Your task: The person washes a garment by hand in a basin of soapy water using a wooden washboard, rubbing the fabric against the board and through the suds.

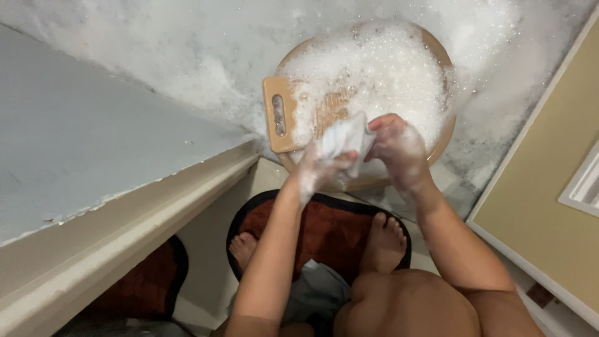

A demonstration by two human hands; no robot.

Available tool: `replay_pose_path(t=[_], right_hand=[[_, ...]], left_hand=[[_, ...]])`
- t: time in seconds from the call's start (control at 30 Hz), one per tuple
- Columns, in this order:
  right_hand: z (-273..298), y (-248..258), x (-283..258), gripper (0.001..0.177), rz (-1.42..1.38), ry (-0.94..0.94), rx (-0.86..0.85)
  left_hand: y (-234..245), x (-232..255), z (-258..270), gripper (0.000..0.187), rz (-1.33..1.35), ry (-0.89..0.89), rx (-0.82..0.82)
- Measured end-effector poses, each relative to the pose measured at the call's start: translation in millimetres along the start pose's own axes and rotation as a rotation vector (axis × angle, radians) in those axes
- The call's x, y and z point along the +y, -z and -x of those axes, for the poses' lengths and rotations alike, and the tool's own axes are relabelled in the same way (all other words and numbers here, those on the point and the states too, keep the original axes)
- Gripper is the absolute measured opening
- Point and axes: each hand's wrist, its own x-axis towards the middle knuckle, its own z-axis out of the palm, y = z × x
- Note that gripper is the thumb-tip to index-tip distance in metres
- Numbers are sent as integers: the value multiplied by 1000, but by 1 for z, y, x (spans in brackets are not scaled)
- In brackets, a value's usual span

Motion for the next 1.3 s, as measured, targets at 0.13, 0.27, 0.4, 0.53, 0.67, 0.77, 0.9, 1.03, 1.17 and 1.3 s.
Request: replay_pose_path(t=[0.13, 0.27, 0.4, 0.53, 0.67, 0.77, 0.9, 1.03, 1.17, 1.3], right_hand=[[3, 13, 7, 36, 230, -18, 10], [-14, 25, 10, 20, -322, -80, -49], [-22, 30, 11, 33, -594, -67, 76], [-39, 47, 15, 28, -603, -29, 453], [-53, 43, 46, 25, -184, 325, 326], [-41, 15, 92, 24, 595, 630, 201], [-40, 2, 137, 23, 1101, 639, -112], [-67, 43, 136, 22, 1095, 452, 190], [-53, 36, 144, 22, 1176, 554, -87], [-61, 41, 140, 21, 1060, 510, 143]], left_hand=[[-2, -10, 3, 41, -89, -195, -98], [-9, -12, 7, 31, -320, -574, 214], [6, -15, 3, 30, -261, -701, 434], [19, -7, 0, 29, 342, -667, 313], [-2, -4, -2, 31, 506, -526, 162], [-21, -4, -4, 47, 462, -501, 20], [-6, -17, -17, 65, 154, -753, -221], [32, -68, -70, 39, 465, -94, 127], [51, -86, -102, 46, 484, -31, 46], [35, -72, -80, 37, 390, -2, 152]])
